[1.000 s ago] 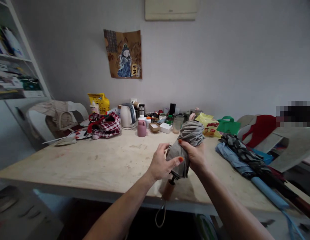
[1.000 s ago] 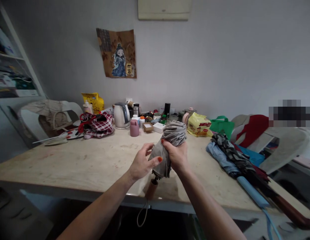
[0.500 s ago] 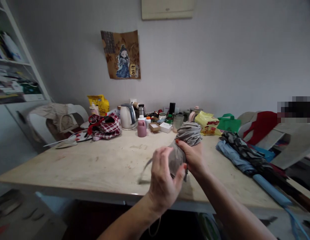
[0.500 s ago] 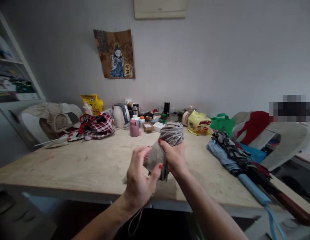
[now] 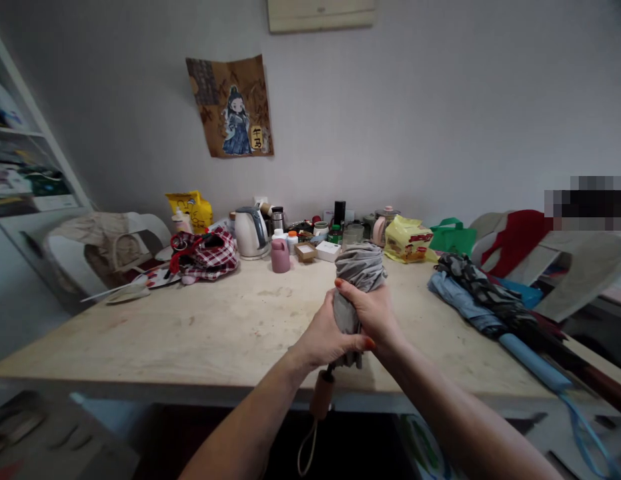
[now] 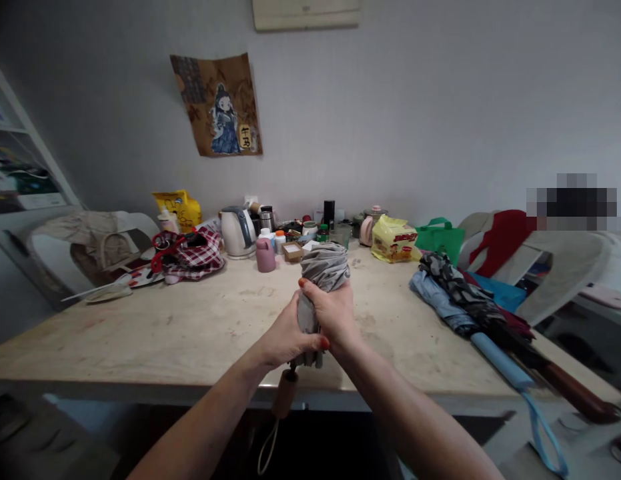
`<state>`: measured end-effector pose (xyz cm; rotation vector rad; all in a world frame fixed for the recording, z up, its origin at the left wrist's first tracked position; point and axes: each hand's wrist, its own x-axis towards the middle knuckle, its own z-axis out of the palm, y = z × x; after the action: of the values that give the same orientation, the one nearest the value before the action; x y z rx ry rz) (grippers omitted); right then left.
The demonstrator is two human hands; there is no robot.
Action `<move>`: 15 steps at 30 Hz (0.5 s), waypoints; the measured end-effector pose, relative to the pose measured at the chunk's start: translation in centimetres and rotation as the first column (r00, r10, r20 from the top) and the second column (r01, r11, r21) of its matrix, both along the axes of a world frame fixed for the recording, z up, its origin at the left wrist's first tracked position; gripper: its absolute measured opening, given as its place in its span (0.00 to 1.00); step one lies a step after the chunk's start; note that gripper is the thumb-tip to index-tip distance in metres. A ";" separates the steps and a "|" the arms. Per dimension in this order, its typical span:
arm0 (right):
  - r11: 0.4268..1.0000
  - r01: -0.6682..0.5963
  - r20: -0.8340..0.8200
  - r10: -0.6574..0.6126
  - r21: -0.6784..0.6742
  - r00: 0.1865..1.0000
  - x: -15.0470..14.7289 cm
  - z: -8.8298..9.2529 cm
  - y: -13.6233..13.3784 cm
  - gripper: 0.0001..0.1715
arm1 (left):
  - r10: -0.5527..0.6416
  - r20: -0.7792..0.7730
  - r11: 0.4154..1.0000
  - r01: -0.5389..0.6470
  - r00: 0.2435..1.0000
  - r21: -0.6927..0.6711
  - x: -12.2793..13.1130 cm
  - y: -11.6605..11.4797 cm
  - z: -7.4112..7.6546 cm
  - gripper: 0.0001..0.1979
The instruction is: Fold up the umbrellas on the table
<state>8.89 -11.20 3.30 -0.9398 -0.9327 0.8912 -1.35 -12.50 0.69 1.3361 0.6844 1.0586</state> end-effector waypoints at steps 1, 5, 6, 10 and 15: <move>1.000 -0.011 -0.010 0.011 -0.007 1.000 -0.1 0.0 -0.1 0.31 | -0.048 0.052 0.999 0.049 0.998 -0.012 -0.1 0.4 0.0 0.48; 0.997 -0.074 -0.094 0.076 0.019 0.993 -0.6 -0.4 -0.3 0.30 | -0.105 0.130 0.994 0.105 0.986 0.002 -0.3 1.1 -0.3 0.41; 0.996 -0.084 -0.106 0.086 0.024 0.991 -0.7 -0.5 -0.3 0.29 | -0.113 0.134 0.994 0.113 0.984 0.008 -0.3 1.2 -0.3 0.40; 0.994 -0.109 -0.093 0.110 0.023 0.989 -0.6 -0.3 -0.3 0.27 | -0.069 0.064 0.997 0.067 0.996 0.035 -0.9 1.4 -0.4 0.34; 0.929 -0.353 0.183 0.330 0.113 0.926 2.5 -0.1 0.7 0.31 | -0.161 0.143 0.977 0.179 0.977 -0.119 -3.6 2.3 -0.8 0.23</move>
<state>11.35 -10.50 3.23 -0.7420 -1.3115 1.0362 -4.90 -10.19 -0.07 1.1777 0.5214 0.9382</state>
